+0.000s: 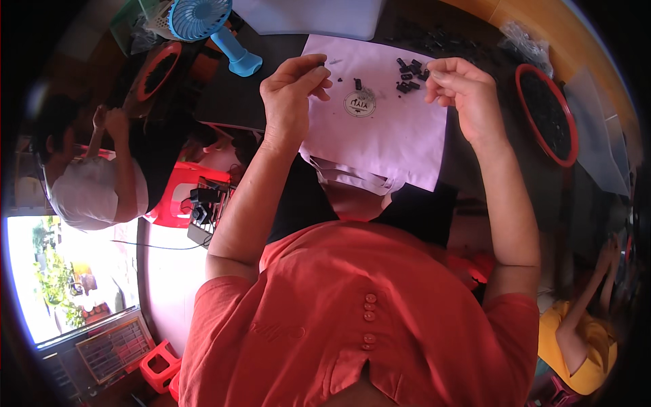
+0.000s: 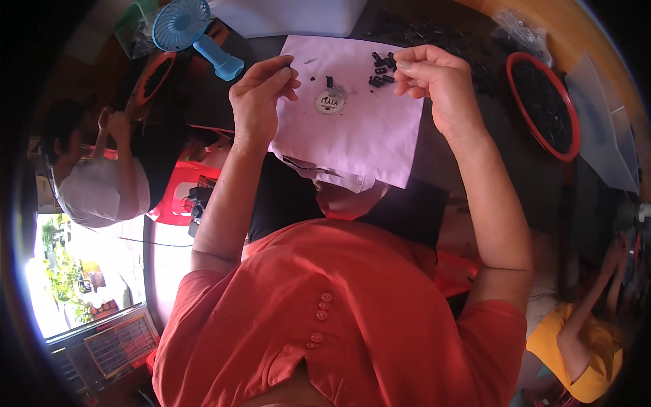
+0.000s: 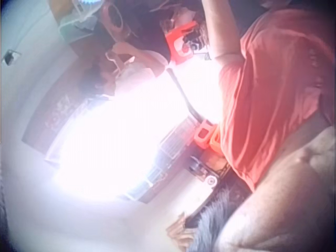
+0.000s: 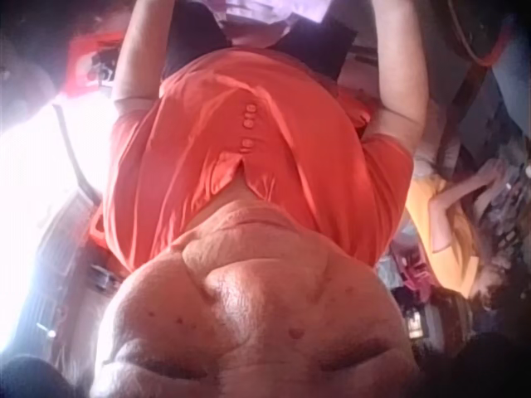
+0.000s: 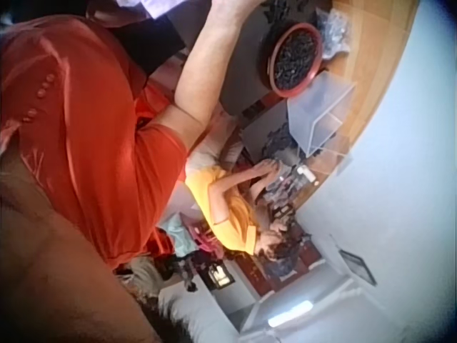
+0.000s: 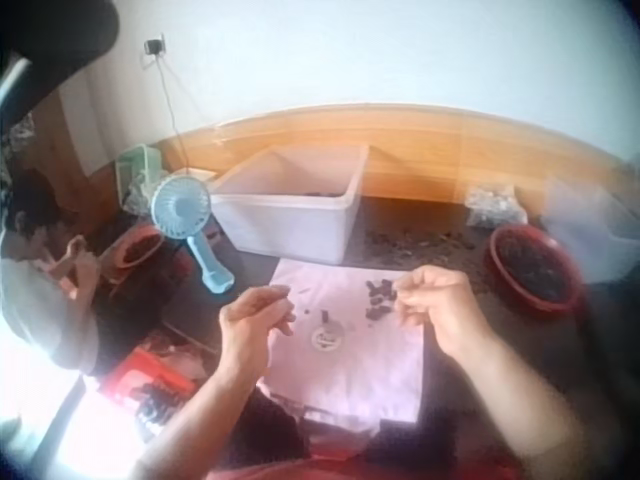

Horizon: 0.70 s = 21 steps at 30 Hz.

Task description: Assembling small plastic components by hand at a workbench.

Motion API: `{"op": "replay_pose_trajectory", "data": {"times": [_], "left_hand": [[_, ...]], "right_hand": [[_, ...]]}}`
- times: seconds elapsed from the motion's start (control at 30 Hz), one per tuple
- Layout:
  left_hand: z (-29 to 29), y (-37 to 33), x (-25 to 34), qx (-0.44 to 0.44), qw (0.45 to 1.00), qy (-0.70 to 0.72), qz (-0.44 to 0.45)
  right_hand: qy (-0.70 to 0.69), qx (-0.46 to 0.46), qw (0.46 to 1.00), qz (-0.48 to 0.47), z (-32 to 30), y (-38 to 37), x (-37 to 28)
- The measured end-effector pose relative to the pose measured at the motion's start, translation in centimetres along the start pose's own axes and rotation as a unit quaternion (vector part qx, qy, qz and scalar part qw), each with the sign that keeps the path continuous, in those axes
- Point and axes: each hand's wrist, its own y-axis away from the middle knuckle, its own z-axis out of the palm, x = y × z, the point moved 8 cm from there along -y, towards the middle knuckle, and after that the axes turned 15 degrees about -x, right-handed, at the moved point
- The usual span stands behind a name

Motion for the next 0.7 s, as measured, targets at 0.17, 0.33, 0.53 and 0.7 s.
{"op": "replay_pose_trajectory", "data": {"times": [0.17, 0.33, 0.53, 0.7], "left_hand": [[0.1, -0.2, -0.8, -0.019, 1.0, 0.016, -0.013], [-0.3, -0.2, -1.6, -0.028, 0.999, 0.025, -0.017], [-0.8, -0.1, -1.9, -0.039, 0.997, 0.058, -0.026], [-0.4, -0.1, -1.8, -0.058, 0.994, 0.087, -0.022]], "right_hand": [[0.028, -0.008, 0.999, 0.014, 0.3, 0.0, 0.0], [0.033, -0.008, 0.999, 0.016, 0.3, -0.1, 0.1], [0.023, 0.0, 1.0, 0.005, 0.3, -0.2, 0.3], [0.027, 0.006, 0.999, 0.018, 0.4, -0.1, 0.6]]}}
